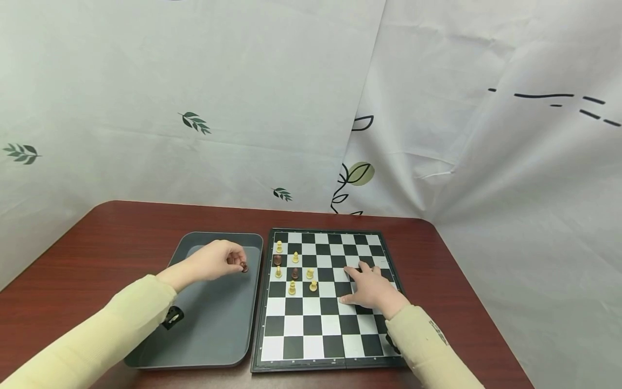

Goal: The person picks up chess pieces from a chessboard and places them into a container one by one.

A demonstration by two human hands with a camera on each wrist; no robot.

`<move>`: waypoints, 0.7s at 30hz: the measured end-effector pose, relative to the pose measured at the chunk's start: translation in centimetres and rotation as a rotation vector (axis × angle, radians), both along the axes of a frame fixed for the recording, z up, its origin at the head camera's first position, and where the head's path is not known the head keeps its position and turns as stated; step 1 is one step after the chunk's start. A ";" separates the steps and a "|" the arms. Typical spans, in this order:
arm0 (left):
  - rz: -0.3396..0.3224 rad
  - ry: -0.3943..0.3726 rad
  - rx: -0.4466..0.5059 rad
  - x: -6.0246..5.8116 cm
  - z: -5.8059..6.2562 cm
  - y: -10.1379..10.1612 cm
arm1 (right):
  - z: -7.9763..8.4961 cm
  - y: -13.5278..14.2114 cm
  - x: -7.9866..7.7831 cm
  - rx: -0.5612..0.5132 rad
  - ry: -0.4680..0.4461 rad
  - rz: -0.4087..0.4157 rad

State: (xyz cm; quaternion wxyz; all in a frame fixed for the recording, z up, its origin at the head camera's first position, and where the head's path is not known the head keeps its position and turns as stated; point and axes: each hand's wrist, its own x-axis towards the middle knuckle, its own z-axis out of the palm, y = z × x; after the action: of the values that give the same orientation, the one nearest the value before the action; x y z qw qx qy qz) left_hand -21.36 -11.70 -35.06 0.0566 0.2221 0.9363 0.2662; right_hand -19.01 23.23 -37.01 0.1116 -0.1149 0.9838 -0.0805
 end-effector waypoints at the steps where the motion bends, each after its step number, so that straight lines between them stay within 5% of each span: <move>1: 0.003 -0.001 -0.001 -0.1 -0.1 0.0 | 0.0 0.0 0.0 0.000 0.000 0.000; 21: 0.043 0.005 -0.030 -1.2 -1.9 -0.7 | 0.0 0.0 0.1 -0.006 0.006 0.000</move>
State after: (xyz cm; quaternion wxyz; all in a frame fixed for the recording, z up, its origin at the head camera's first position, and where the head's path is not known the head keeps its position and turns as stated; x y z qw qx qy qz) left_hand -22.58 -12.37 -36.93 0.0521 0.2016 0.9448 0.2529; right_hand -18.87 23.21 -36.99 0.1081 -0.1152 0.9839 -0.0833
